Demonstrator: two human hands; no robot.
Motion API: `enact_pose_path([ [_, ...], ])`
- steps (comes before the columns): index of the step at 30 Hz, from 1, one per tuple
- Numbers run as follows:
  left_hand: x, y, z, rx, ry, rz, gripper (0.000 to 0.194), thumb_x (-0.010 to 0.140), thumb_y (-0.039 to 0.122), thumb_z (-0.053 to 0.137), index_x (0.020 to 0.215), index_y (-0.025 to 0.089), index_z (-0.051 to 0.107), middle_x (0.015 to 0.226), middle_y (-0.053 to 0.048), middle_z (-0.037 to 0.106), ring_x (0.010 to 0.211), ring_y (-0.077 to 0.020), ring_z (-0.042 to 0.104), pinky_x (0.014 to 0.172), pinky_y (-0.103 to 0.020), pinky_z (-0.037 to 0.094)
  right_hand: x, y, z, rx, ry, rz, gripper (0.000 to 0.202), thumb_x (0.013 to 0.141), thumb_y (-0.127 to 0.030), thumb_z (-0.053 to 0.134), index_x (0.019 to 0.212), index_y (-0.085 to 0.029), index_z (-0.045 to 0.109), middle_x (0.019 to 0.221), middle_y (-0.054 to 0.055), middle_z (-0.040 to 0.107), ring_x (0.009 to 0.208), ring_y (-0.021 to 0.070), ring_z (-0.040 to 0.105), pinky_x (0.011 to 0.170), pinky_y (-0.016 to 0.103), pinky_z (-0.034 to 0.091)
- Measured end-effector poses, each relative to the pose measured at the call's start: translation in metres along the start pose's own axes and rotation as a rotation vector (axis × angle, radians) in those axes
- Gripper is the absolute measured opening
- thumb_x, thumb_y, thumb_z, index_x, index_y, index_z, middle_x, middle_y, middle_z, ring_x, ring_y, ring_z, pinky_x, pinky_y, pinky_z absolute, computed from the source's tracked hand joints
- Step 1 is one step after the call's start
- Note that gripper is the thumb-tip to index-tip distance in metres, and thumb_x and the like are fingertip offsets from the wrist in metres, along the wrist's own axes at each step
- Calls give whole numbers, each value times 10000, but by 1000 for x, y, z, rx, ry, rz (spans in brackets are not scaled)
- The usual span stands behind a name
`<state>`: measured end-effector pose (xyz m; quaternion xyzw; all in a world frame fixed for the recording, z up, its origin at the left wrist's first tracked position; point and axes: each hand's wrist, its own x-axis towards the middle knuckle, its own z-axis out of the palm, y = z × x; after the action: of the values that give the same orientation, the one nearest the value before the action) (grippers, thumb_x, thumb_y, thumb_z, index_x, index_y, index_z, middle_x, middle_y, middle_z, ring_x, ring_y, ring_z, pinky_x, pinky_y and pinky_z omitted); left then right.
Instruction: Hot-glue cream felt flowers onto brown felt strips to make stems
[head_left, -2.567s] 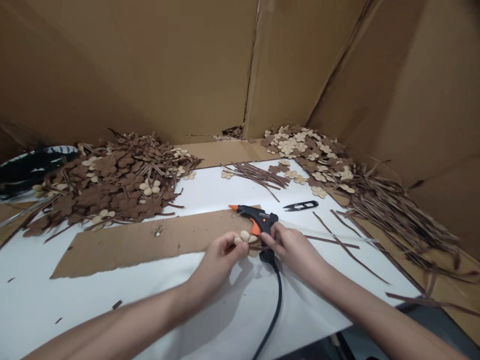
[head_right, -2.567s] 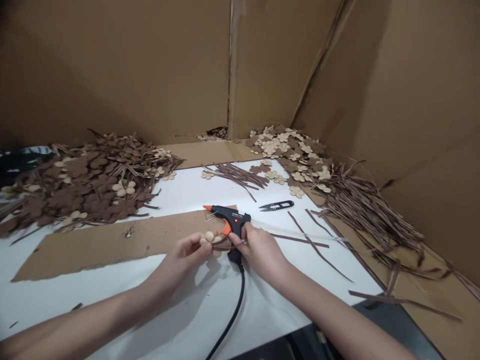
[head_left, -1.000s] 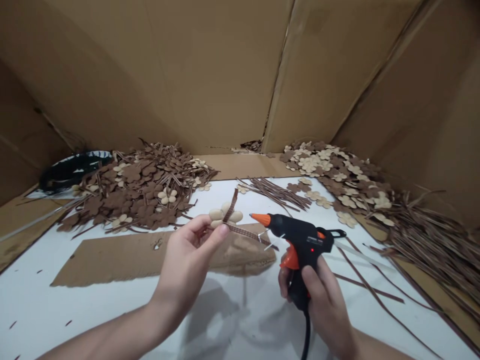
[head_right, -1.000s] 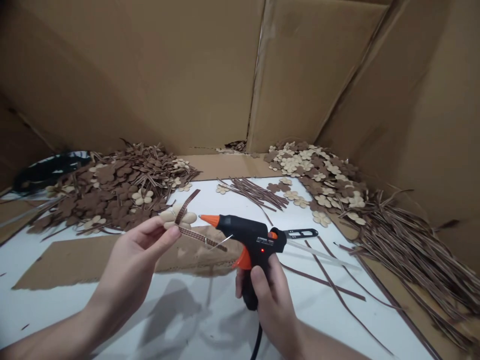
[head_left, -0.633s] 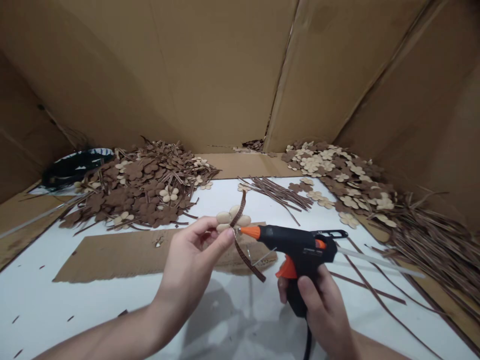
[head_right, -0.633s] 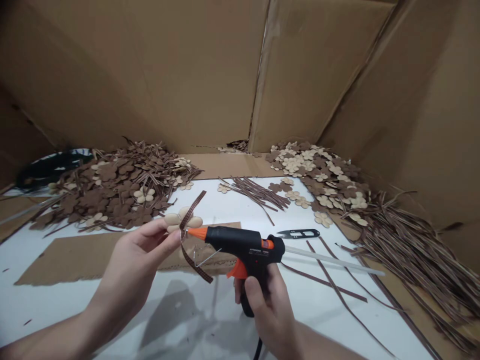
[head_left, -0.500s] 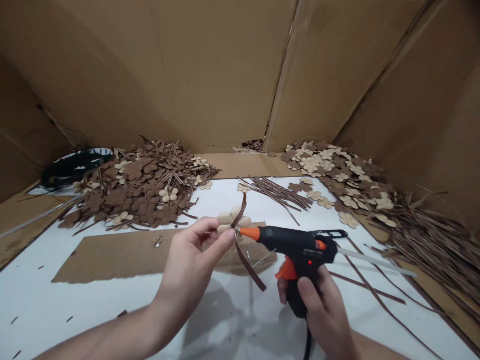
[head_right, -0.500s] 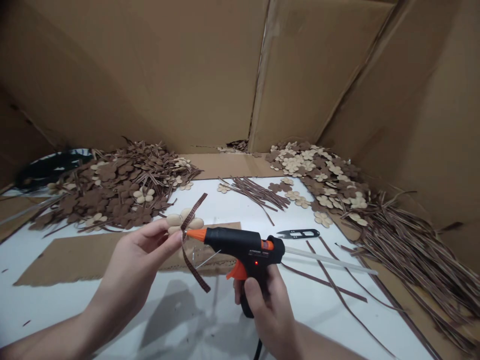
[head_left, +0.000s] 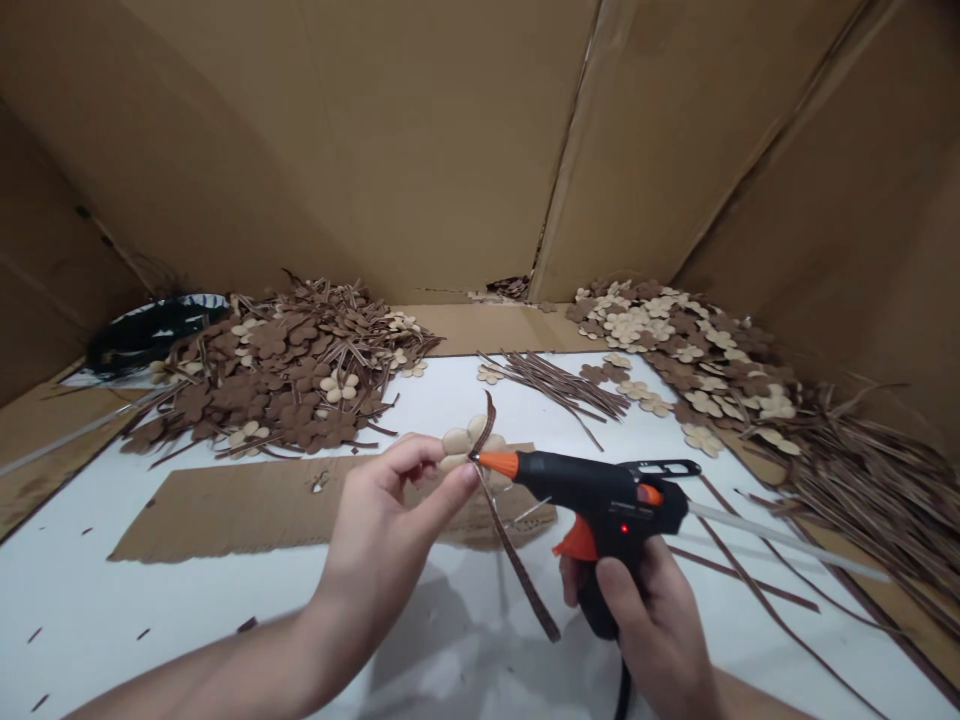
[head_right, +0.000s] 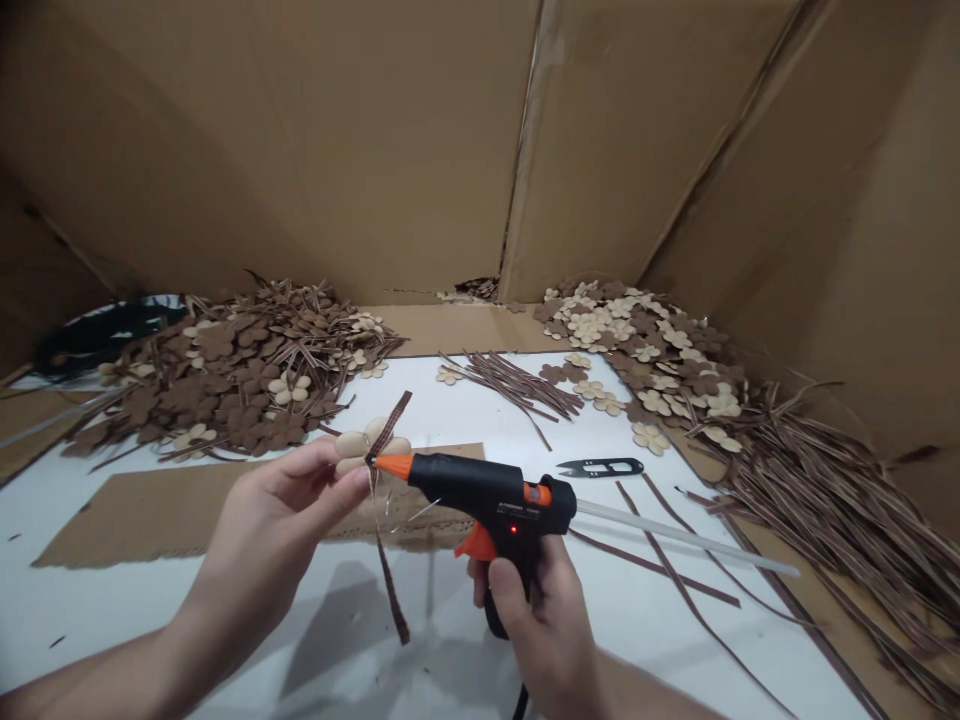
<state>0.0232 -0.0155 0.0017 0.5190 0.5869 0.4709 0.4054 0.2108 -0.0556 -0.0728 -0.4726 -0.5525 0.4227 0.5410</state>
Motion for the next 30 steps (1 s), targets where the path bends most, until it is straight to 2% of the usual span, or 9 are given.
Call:
enact_pose_path([
  [5, -1, 1, 0, 8, 13, 19, 206, 671, 337, 652, 609, 185, 528, 621, 33, 455, 646, -133, 422, 609, -245, 321, -1, 0, 0, -76, 54, -115, 84, 859, -300, 504, 854, -228, 547, 603, -5, 663, 497, 111, 614, 492, 174, 520],
  [8, 0, -1, 0, 8, 8, 18, 201, 683, 344, 646, 633, 182, 538, 631, 30, 457, 654, -132, 420, 616, -249, 316, -5, 1, 2, -106, 125, -127, 61, 823, -284, 558, 858, -237, 577, 641, -5, 689, 539, 115, 637, 524, 163, 524],
  [13, 1, -3, 1, 3, 1, 29, 208, 686, 340, 648, 623, 177, 536, 631, 27, 460, 655, -129, 419, 616, -253, 309, -11, -7, 6, -107, 224, 2, 129, 781, -356, 588, 784, -229, 609, 706, 27, 710, 665, 163, 668, 624, 217, 527],
  [17, 2, -5, 2, 5, 12, 8, 202, 679, 335, 656, 637, 175, 540, 649, 25, 476, 654, -127, 422, 615, -253, 308, -13, -15, 10, -118, 263, 80, 164, 760, -388, 588, 737, -229, 620, 706, 39, 705, 682, 187, 663, 680, 271, 517],
  [21, 4, -8, 3, 17, 1, -14, 196, 685, 340, 648, 648, 176, 547, 629, 26, 484, 634, -127, 421, 606, -252, 309, -12, -17, 13, -126, 314, 148, 170, 724, -389, 618, 728, -220, 603, 624, 34, 664, 613, 193, 638, 646, 297, 522],
  [25, 5, -7, 1, 52, 13, -3, 215, 686, 351, 639, 618, 180, 529, 606, 32, 452, 612, -122, 404, 586, -244, 300, -7, -13, 10, -63, 418, 205, 206, 711, -373, 653, 815, -221, 561, 609, 12, 620, 570, 171, 609, 518, 255, 504],
  [28, 5, -7, 2, 74, 6, -14, 244, 690, 366, 629, 585, 179, 513, 586, 35, 423, 597, -118, 381, 575, -240, 292, -4, -9, 0, 10, 339, 132, 186, 758, -385, 627, 780, -222, 540, 560, -13, 576, 505, 126, 561, 460, 217, 477],
  [30, 4, -8, 2, 83, -14, -19, 258, 694, 386, 623, 584, 178, 517, 583, 35, 420, 597, -117, 373, 568, -238, 287, -2, -8, -4, 93, 233, 17, 267, 711, -450, 664, 763, -221, 537, 563, -20, 568, 495, 114, 544, 449, 210, 471],
])
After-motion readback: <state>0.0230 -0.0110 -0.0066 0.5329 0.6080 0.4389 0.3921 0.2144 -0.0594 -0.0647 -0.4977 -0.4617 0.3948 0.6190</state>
